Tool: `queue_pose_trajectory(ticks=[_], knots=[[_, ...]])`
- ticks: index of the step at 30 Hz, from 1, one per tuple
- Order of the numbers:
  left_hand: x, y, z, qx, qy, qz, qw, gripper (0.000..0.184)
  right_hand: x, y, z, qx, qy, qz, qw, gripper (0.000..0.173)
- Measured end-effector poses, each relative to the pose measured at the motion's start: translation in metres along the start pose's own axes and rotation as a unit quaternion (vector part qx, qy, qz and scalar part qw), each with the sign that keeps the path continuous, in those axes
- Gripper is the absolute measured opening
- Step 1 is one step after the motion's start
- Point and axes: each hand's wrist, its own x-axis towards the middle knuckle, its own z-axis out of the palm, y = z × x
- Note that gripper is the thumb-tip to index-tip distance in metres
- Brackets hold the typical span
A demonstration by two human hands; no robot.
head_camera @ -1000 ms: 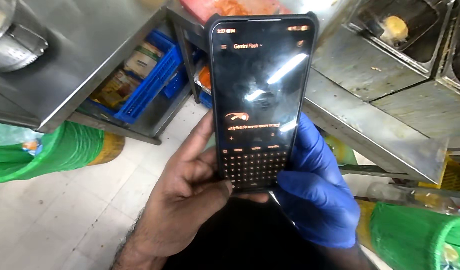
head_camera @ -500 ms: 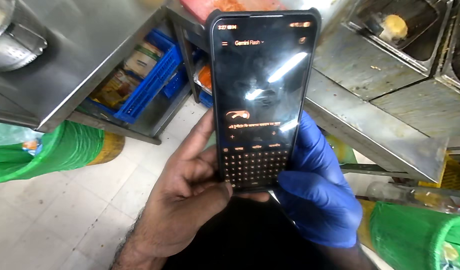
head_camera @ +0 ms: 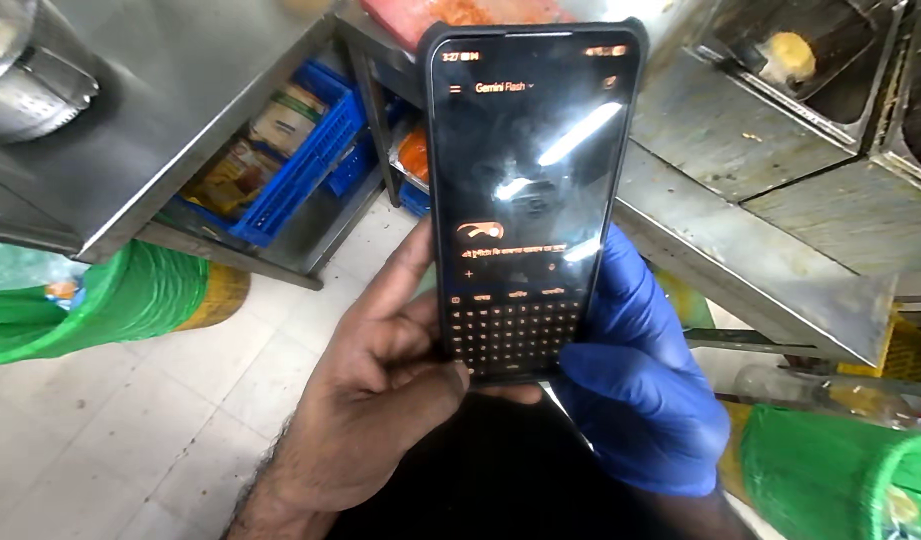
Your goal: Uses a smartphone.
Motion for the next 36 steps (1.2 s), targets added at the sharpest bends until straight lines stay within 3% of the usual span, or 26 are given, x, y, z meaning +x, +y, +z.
queue_pose_trajectory(ticks=[36], knots=[[-0.0042, -0.001, 0.0041, 0.011, 0.008, -0.002, 1.0, 0.09, -0.0054, -0.0007, 0.0013, 0.015, 0.0, -0.001, 1.0, 0.072]])
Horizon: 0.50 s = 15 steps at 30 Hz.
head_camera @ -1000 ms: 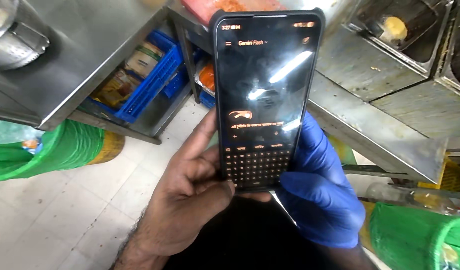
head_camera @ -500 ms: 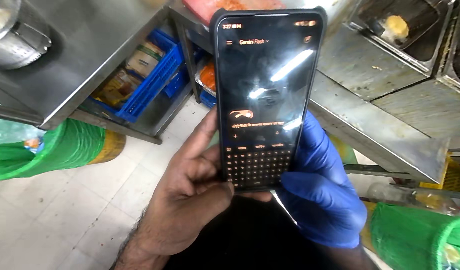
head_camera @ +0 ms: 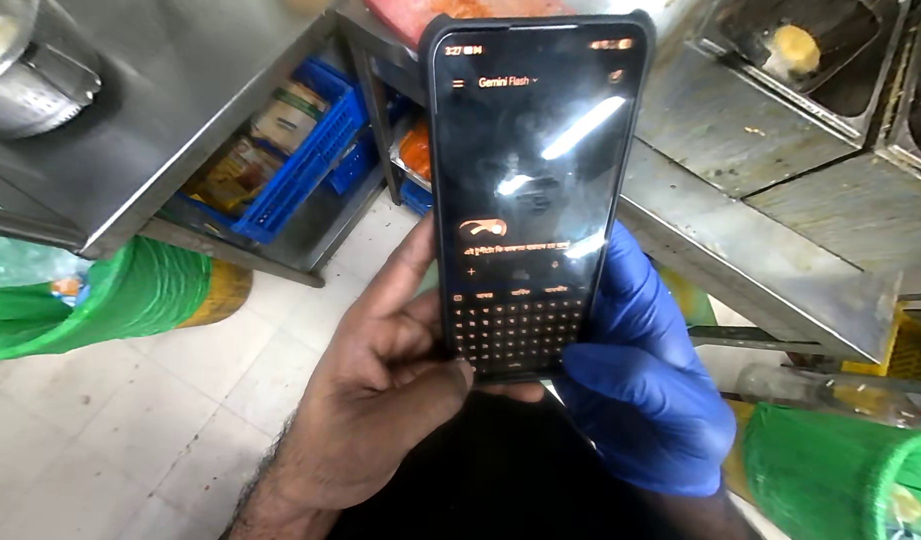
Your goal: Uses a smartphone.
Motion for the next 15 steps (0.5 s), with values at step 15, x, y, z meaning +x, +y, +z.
queue_pose_trajectory(ticks=[15], knots=[[0.0032, 0.0016, 0.0004, 0.002, 0.001, -0.003, 1.0, 0.092, 0.0029, -0.0028, 0.0, -0.01, 0.004, 0.003, 1.0, 0.071]])
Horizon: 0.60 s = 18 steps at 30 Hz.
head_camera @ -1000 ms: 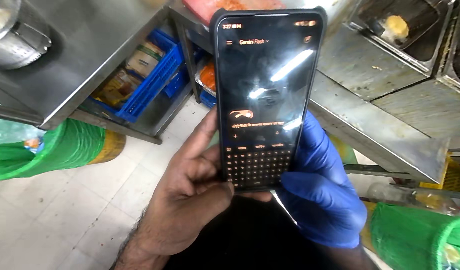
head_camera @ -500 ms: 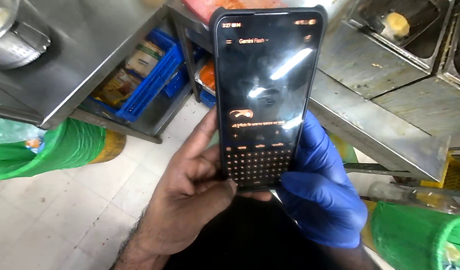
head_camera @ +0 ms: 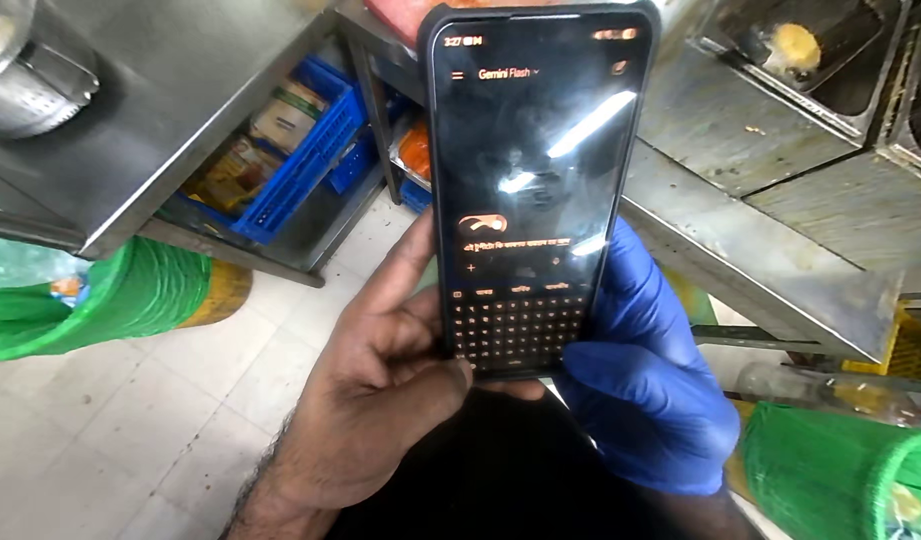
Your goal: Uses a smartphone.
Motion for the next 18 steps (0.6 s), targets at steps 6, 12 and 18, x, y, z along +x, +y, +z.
queue_pose_trajectory(ticks=[6, 12, 18], knots=[[0.0022, -0.0013, 0.0018, 0.002, 0.012, 0.007, 1.0, 0.084, 0.0003, 0.0013, -0.0019, 0.001, -0.006, -0.003, 1.0, 0.075], [0.0046, -0.0016, 0.0019, 0.011, 0.023, 0.012, 1.0, 0.076, 0.0008, 0.002, -0.0019, -0.002, 0.0, -0.003, 1.0, 0.074], [0.0048, -0.0029, -0.001, 0.003, 0.015, 0.011, 1.0, 0.075, 0.0012, 0.0025, -0.0022, 0.0, -0.001, 0.001, 1.0, 0.074]])
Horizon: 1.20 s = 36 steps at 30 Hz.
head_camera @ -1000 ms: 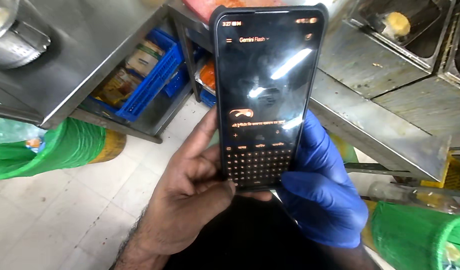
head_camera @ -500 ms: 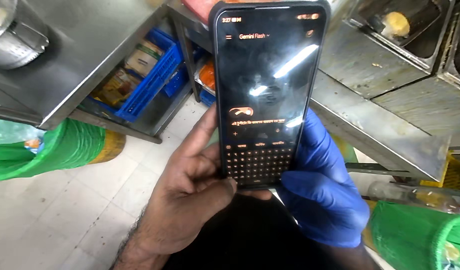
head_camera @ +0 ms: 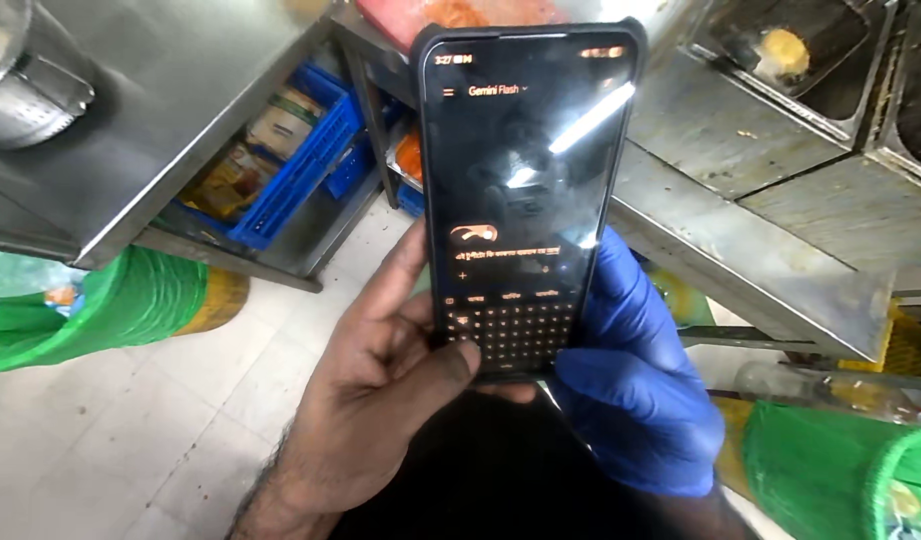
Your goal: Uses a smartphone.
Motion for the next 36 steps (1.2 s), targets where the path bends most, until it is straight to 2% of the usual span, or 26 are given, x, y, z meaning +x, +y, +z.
queue_pose_trajectory(ticks=[13, 16, 20, 23, 36], knots=[[-0.0018, -0.0013, -0.003, -0.01, -0.006, -0.005, 1.0, 0.083, 0.0021, 0.0019, 0.0013, 0.002, 0.001, 0.001, 1.0, 0.076], [-0.0022, 0.0, -0.0031, 0.004, -0.009, -0.003, 1.0, 0.086, 0.0029, 0.0015, 0.0038, -0.032, 0.009, -0.008, 0.999, 0.084], [-0.0027, 0.0009, -0.0031, 0.014, -0.007, 0.001, 1.0, 0.088, 0.005, 0.0006, 0.0047, -0.067, -0.001, -0.011, 0.998, 0.102], [-0.0036, 0.0008, -0.0038, 0.015, -0.004, 0.0, 1.0, 0.089, 0.006, 0.0, 0.0042, -0.089, -0.005, -0.007, 0.996, 0.108], [-0.0032, 0.0014, -0.0007, 0.022, 0.004, -0.003, 1.0, 0.091, 0.0055, -0.0006, 0.0047, -0.086, -0.004, -0.005, 0.996, 0.108]])
